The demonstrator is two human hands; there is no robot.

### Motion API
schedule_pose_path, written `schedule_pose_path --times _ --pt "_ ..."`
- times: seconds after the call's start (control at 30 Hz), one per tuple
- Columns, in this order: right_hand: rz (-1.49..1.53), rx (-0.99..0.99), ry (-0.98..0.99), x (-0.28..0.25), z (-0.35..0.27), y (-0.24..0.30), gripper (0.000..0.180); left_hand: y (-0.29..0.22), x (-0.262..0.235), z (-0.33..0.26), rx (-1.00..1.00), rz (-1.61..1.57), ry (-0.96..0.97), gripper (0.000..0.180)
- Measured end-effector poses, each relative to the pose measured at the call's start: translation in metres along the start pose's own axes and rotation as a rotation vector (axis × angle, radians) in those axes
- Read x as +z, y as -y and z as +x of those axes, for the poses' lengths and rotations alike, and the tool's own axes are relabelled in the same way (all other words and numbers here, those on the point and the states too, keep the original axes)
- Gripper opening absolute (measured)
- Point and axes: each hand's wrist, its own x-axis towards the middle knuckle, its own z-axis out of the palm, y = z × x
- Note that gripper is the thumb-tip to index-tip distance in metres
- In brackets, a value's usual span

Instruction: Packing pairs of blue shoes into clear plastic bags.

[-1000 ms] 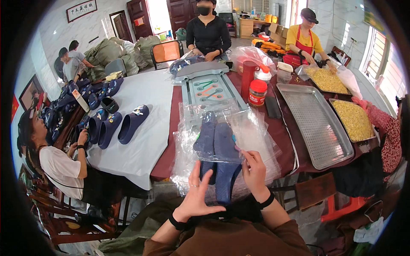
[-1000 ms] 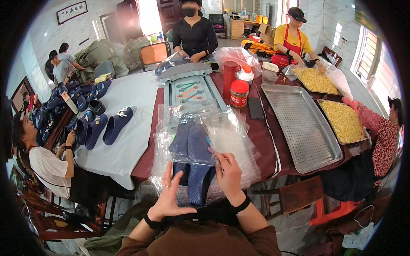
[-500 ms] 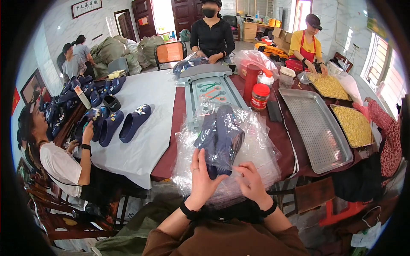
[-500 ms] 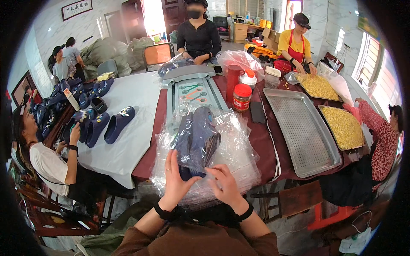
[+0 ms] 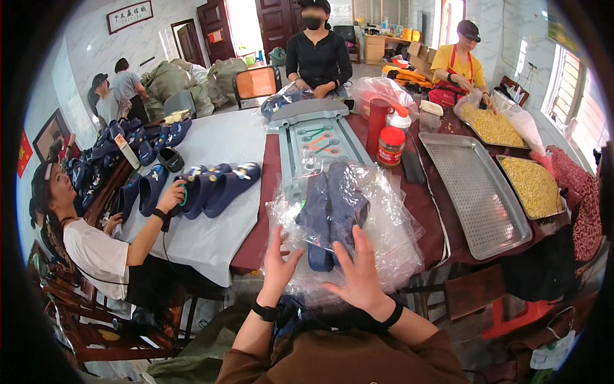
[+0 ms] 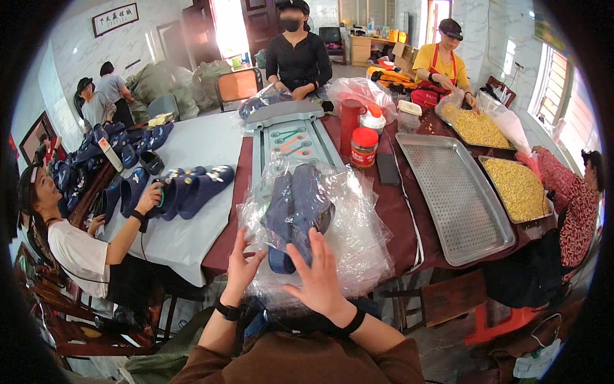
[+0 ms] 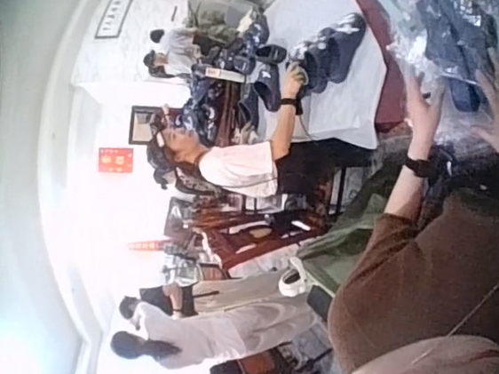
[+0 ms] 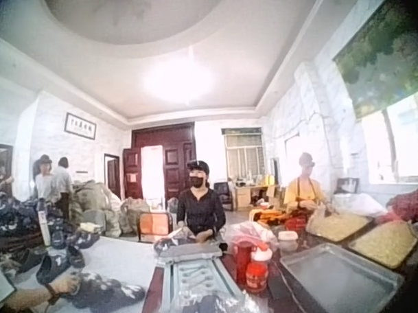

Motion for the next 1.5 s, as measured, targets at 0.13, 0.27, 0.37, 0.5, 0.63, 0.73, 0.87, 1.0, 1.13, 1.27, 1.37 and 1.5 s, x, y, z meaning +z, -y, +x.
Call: schedule_pose_path --times 0.13,0.27,0.37,0.5,0.63,0.73,0.87,1.0,1.13,1.27,1.37,1.5 --pt "-0.014 0.042 0.014 0.009 0.008 0.001 0.102 -0.015 0.0 0.005 0.077 0.145 0.009 0.043" --pt "-0.04 0.095 -0.097 0.01 0.006 -0.007 0.086 -0.03 -0.001 0.002 0.118 0.076 -0.04 0.02" --pt "-0.026 0.134 -0.258 0.005 0.007 -0.013 0.073 -0.036 0.002 -0.014 0.163 -0.005 -0.015 0.024" --pt "-0.009 0.155 -0.372 0.002 0.013 -0.018 0.059 -0.035 0.001 -0.034 0.082 -0.065 0.039 0.033" --pt "-0.014 0.088 -0.307 0.009 0.017 -0.013 0.057 -0.012 0.005 -0.032 -0.108 -0.368 0.08 0.037" --pt "0.019 0.102 -0.221 0.016 0.014 -0.013 0.059 -0.005 0.009 -0.027 -0.108 -0.375 0.081 0.035" --pt "0.038 0.121 -0.249 0.014 0.014 -0.014 0.058 -0.032 0.01 -0.012 -0.019 -0.015 -0.008 0.048" --pt "0.021 0.104 -0.272 0.013 0.016 -0.012 0.057 -0.033 0.009 0.001 -0.205 0.253 0.013 0.044" --pt "0.021 0.129 -0.304 0.01 0.018 -0.011 0.062 -0.032 0.0 -0.013 -0.092 0.283 -0.026 0.039" --pt "0.006 0.152 -0.334 0.005 0.016 -0.011 0.064 -0.053 -0.024 -0.04 -0.057 0.03 0.216 0.058" --pt "0.068 0.139 -0.241 0.004 0.015 0.0 0.069 -0.044 -0.034 -0.059 -0.134 -0.257 0.454 0.086" --pt "0.202 0.04 -0.048 -0.007 0.01 0.0 0.081 -0.066 -0.047 -0.052 -0.132 -0.117 0.853 0.097"
